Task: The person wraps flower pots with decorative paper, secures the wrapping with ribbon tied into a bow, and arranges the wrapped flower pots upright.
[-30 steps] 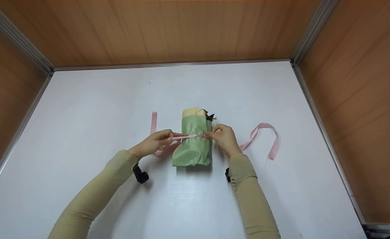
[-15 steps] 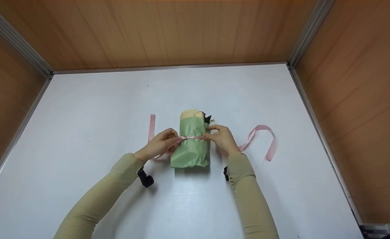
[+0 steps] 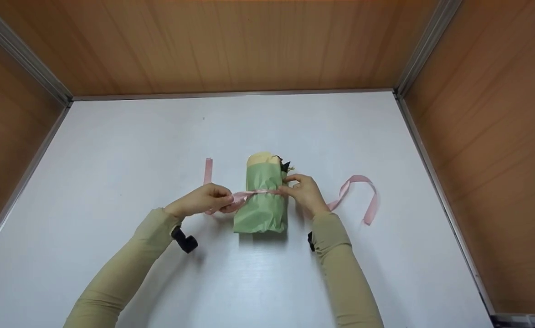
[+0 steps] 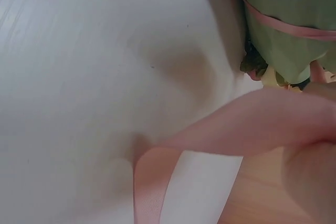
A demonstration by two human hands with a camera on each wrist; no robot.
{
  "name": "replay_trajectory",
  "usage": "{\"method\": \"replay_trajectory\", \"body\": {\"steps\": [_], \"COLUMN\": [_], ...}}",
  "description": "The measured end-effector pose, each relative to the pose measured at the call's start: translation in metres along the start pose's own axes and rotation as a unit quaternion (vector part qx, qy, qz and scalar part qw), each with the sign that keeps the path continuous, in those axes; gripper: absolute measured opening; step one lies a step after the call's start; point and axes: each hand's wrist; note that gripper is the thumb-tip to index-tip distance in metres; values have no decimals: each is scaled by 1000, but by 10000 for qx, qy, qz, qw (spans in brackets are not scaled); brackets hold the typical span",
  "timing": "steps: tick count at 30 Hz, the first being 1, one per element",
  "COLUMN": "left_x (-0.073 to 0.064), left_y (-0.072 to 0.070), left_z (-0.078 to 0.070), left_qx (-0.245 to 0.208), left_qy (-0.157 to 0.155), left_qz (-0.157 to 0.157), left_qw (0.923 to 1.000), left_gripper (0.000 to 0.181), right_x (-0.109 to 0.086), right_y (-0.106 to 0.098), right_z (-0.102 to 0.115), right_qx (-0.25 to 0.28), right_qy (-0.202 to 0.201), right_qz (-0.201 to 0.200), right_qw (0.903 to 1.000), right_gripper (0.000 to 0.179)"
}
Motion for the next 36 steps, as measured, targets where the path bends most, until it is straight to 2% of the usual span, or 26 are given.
{"method": "replay_trajectory", "body": {"steps": [2,4,7,10,12,16,18,21,27,29,32,34,36], "left_x": [-3,-3,0,6,10,16,17,20,19,21,23,25,26], "left_y": [-2,0,10,24,33,46,49,51,51,52,54,55,57], "left_z": [-2,-4,-8,-14,-17,-23,-24,-22,-18,-17,-14,-11,-9], "left_qx": [-42,-417,-1072,-1477,-1911,-2776,-3026,-2935,-2561,-2410,-2025,-1925,-2011], "left_qy": [58,119,389,672,707,422,326,407,683,678,857,960,1006], "left_qz": [117,74,-372,-1070,-1374,-1624,-1625,-1577,-1422,-1419,-1510,-1660,-1858], "left_qw": [9999,9990,9928,9809,9693,9459,9386,9420,9537,9577,9638,9624,9565], "left_gripper": [29,28,29,28,28,29,32,36,44,47,51,50,45], "right_x": [-1,-2,-2,-3,-3,-3,-3,-3,-3,-3,-1,-1,0], "right_y": [-2,-3,-1,2,4,6,6,6,7,6,6,7,8], "right_z": [-1,-1,-1,-1,0,2,4,5,4,4,3,3,3], "right_qx": [-98,-150,-149,-99,-127,-185,-162,-112,-68,-57,-79,-83,-112], "right_qy": [-9,-2,-14,-85,-171,-264,-261,-210,-226,-249,-286,-284,-312], "right_qz": [-24,-53,-33,-5,-7,-39,-26,-13,0,14,19,15,-22], "right_qw": [9999,9999,9999,9999,9998,9995,9995,9997,9997,9997,9996,9996,9994], "right_gripper": [45,43,41,41,41,41,41,41,41,41,42,43,42]}}
Point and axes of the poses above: each hand's wrist, its own x-axis towards the middle knuckle, its own y-axis out of the palm, z = x × y, and after that the axes turned 11 degrees about -z, right-handed
